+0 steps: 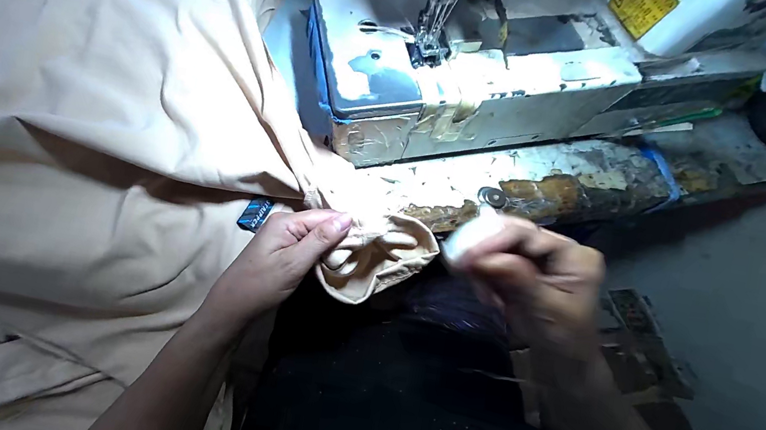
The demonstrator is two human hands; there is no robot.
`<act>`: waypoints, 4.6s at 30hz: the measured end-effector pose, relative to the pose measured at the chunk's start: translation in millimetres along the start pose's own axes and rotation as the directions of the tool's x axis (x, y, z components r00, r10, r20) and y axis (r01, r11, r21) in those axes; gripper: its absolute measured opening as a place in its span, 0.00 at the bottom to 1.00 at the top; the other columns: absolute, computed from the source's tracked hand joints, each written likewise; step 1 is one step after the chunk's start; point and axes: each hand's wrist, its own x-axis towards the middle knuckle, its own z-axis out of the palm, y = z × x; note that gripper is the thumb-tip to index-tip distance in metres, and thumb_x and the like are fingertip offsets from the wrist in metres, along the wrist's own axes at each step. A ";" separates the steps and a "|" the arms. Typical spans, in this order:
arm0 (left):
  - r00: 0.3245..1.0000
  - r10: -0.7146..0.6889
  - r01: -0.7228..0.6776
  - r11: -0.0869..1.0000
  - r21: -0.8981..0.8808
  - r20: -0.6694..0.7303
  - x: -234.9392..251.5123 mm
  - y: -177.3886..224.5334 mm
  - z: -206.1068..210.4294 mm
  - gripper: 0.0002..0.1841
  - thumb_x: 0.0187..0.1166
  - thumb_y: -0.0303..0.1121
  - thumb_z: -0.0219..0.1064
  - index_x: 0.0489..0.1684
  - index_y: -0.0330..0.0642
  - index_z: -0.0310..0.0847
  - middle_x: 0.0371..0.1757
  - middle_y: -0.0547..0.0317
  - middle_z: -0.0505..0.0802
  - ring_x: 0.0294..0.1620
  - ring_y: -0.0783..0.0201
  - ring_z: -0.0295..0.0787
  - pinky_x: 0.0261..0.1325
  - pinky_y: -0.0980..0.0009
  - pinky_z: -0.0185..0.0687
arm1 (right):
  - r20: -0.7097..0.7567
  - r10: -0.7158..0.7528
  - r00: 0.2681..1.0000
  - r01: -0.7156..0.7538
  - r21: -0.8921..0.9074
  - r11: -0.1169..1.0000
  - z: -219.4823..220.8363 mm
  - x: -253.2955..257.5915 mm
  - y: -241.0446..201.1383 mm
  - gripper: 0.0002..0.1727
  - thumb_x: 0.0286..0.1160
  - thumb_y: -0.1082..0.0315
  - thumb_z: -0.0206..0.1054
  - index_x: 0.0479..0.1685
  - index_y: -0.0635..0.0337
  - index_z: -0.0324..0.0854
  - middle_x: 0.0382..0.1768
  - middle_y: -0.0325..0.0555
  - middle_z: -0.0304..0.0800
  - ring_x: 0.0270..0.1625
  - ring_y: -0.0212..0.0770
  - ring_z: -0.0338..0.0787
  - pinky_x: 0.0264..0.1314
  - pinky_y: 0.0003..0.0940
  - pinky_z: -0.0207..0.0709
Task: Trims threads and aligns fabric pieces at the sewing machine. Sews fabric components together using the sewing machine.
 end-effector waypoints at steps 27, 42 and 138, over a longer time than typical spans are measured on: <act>0.976 0.179 -0.156 0.974 0.166 -0.128 -1.1 -8.8 0.4 0.03 0.76 0.33 0.72 0.38 0.48 0.92 0.39 0.71 0.89 0.40 0.77 0.86 0.43 0.83 0.83 | -0.153 0.164 0.974 -0.167 -0.006 0.986 11.8 9.9 19.7 0.15 0.74 0.77 0.70 0.59 0.60 0.82 0.35 0.35 0.88 0.20 0.20 0.75 0.18 0.11 0.69; 0.989 0.111 -0.103 0.992 0.076 -0.099 -6.0 -0.1 6.9 0.09 0.81 0.29 0.65 0.36 0.46 0.92 0.37 0.70 0.93 0.37 0.77 0.89 0.43 0.81 0.86 | 0.238 0.462 0.855 -0.517 0.475 0.712 32.4 -23.3 -5.7 0.23 0.91 0.49 0.55 0.59 0.54 0.90 0.30 0.25 0.86 0.21 0.12 0.70 0.22 0.09 0.62; 0.980 -0.128 0.101 0.980 -0.169 -0.153 1.7 0.1 15.3 0.22 0.92 0.37 0.49 0.29 0.47 0.88 0.27 0.68 0.92 0.32 0.76 0.90 0.42 0.77 0.88 | 0.030 -0.166 0.986 0.116 -0.836 0.536 -43.2 23.9 42.0 0.07 0.69 0.68 0.69 0.30 0.64 0.86 0.26 0.48 0.86 0.26 0.41 0.85 0.26 0.35 0.74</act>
